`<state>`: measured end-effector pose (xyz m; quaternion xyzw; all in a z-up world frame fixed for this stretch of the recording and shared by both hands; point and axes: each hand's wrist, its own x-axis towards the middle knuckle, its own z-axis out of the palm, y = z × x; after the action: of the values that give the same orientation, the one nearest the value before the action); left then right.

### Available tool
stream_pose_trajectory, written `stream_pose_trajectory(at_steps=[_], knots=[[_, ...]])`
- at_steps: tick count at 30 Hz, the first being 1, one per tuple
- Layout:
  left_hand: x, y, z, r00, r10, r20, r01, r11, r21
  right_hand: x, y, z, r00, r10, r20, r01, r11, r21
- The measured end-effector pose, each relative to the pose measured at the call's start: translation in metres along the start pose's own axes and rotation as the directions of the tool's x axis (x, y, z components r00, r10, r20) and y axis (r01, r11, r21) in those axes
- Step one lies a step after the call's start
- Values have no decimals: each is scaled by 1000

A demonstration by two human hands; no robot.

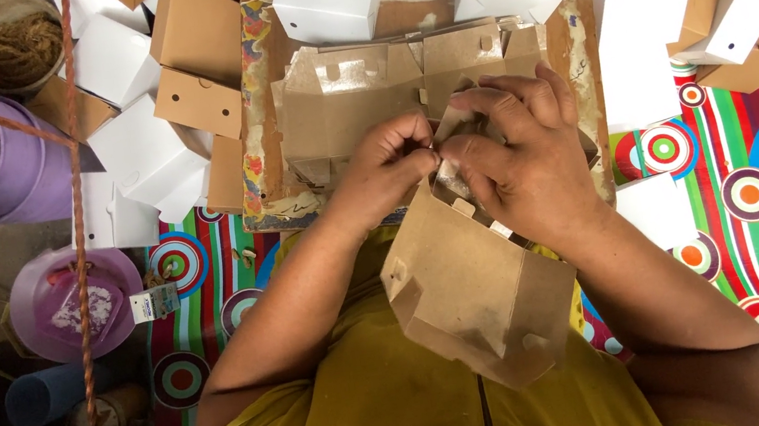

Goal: The person folds multiple flat cardboard box templates into their three-dimensional box shapes by hand, pressing on the creases and tucking in the tabs.

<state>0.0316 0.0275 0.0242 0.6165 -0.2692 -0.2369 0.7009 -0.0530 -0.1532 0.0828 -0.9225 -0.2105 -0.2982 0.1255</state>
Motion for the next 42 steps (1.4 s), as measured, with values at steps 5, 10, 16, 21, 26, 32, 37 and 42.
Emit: stream_pose_trajectory(at_steps=[5, 10, 16, 21, 26, 32, 37, 42], knots=[[-1, 12, 0, 998, 56, 42, -61, 990, 128, -2, 4, 1, 997, 14, 71, -15, 1000, 16], [-1, 12, -1, 996, 59, 73, -70, 985, 155, -6, 7, 1, 997, 0, 78, -4, 999, 44], [-4, 15, 0, 997, 26, 77, -37, 988, 149, -6, 8, -5, 998, -6, 63, 2, 998, 70], [-8, -2, 4, 987, 27, 155, -36, 998, 57, -8, 11, -10, 1000, -3, 31, 0, 996, 94], [-10, -18, 19, 993, 96, 68, -105, 983, 154, -18, 15, -10, 995, 42, 95, -49, 996, 69], [-4, -45, 18, 992, -125, 27, 125, 992, -21, -25, 14, 1, 999, 43, 11, -44, 994, 96], [-7, -31, 26, 981, -188, -38, 185, 980, -80, -32, 14, -3, 997, 58, 54, -64, 991, 113], [-7, -25, 19, 974, -193, -121, 159, 957, -243, -38, 20, -9, 994, 84, 69, -91, 989, 114]])
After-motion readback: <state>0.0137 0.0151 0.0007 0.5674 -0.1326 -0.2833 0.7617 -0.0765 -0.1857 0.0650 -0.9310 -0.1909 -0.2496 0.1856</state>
